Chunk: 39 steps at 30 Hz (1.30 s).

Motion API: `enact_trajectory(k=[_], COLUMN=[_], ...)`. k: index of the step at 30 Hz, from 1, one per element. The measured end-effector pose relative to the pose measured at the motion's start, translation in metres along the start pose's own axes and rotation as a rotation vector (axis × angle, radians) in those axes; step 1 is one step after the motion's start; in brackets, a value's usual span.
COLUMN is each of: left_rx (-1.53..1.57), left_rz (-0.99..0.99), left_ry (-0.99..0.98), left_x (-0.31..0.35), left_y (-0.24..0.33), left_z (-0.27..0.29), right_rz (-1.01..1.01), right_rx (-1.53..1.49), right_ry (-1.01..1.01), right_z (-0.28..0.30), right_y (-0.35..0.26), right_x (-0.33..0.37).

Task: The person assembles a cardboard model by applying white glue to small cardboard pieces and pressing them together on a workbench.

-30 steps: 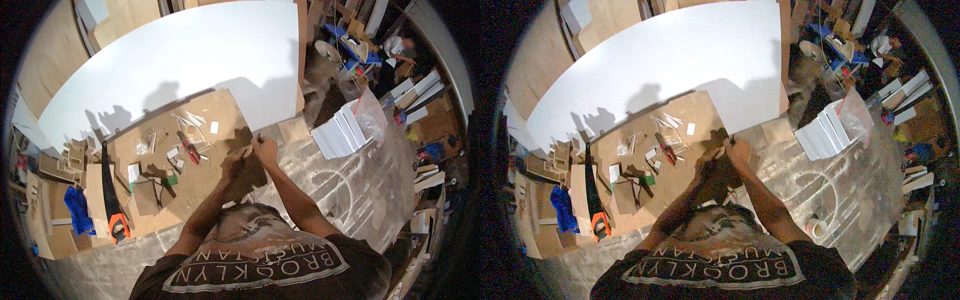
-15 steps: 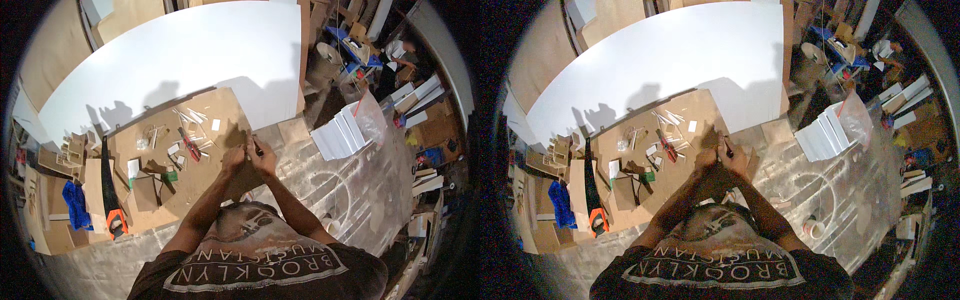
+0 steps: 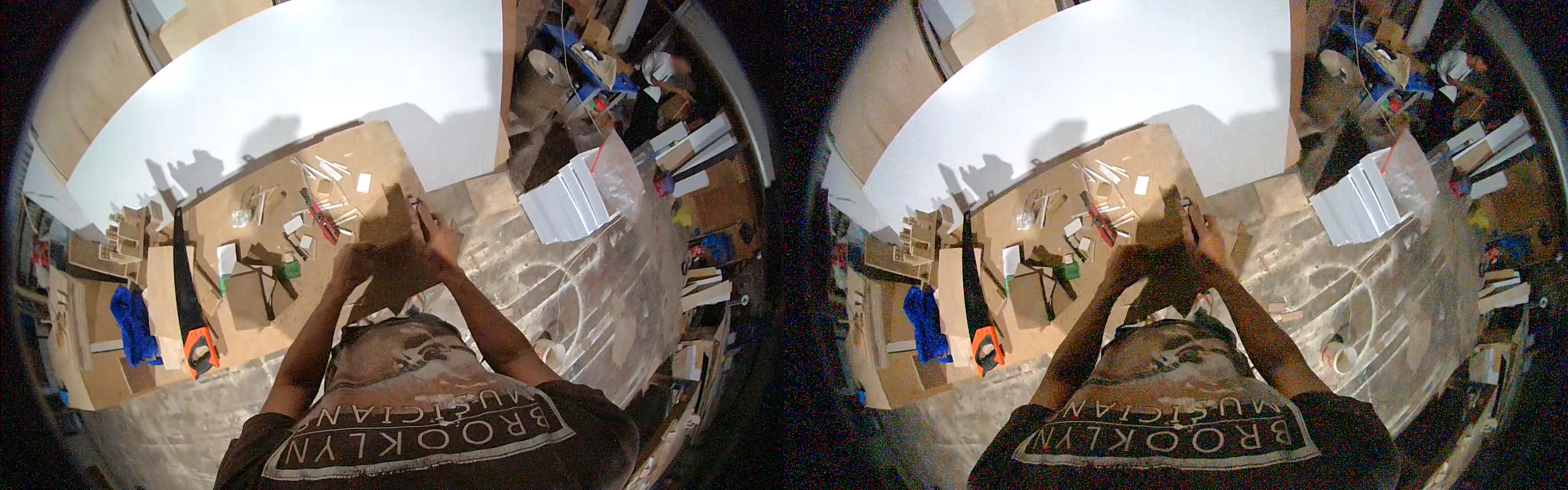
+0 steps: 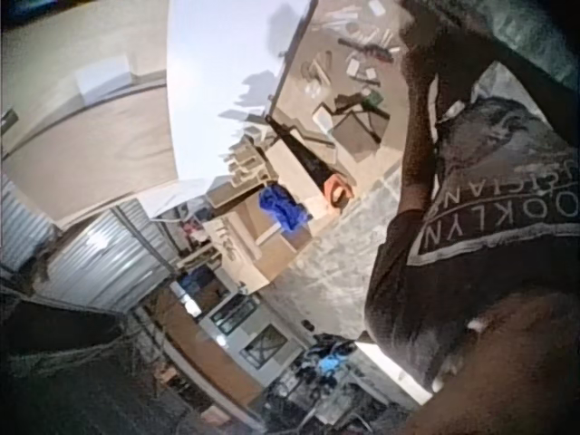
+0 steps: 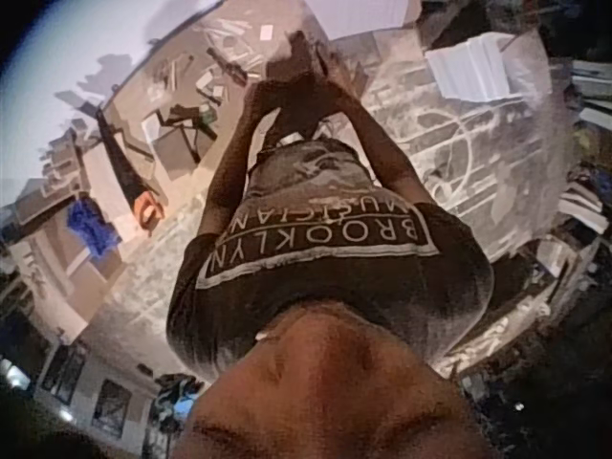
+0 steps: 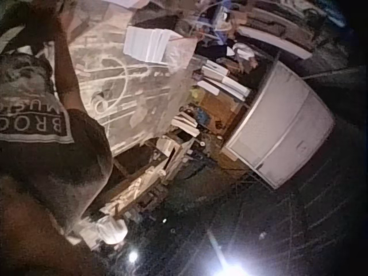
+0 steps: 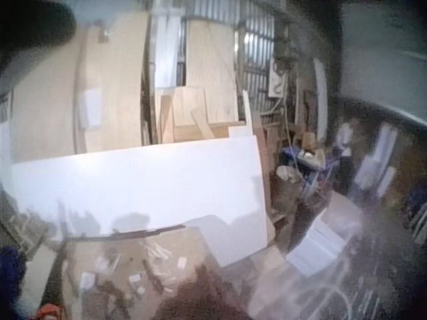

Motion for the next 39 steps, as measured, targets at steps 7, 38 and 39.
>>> enact_trajectory(k=[7,38,39], left_rx=[0.245,0.884,0.947], left_rz=[-0.118,0.102,0.169], left_ry=[0.120,0.047,0.021], left_x=[0.012,0.017,0.017], left_y=[-0.043,-0.081,-0.088], left_z=[-0.031,-0.077,-0.082], right_rz=[0.155,0.204,0.233], right_rx=[-0.065,0.025,0.110], right_ry=[0.095,0.019,0.102], right_z=[-0.008,-0.028,-0.004], right_y=[-0.017,-0.037,-0.034], right_x=[0.021,0.030,0.017])
Point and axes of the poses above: each hand's wrist, its own x-axis away from the middle knuckle, its own z-axis out of the back of the hand, y = z × x, the point moved 8 cm from there along -x, towards the middle knuckle
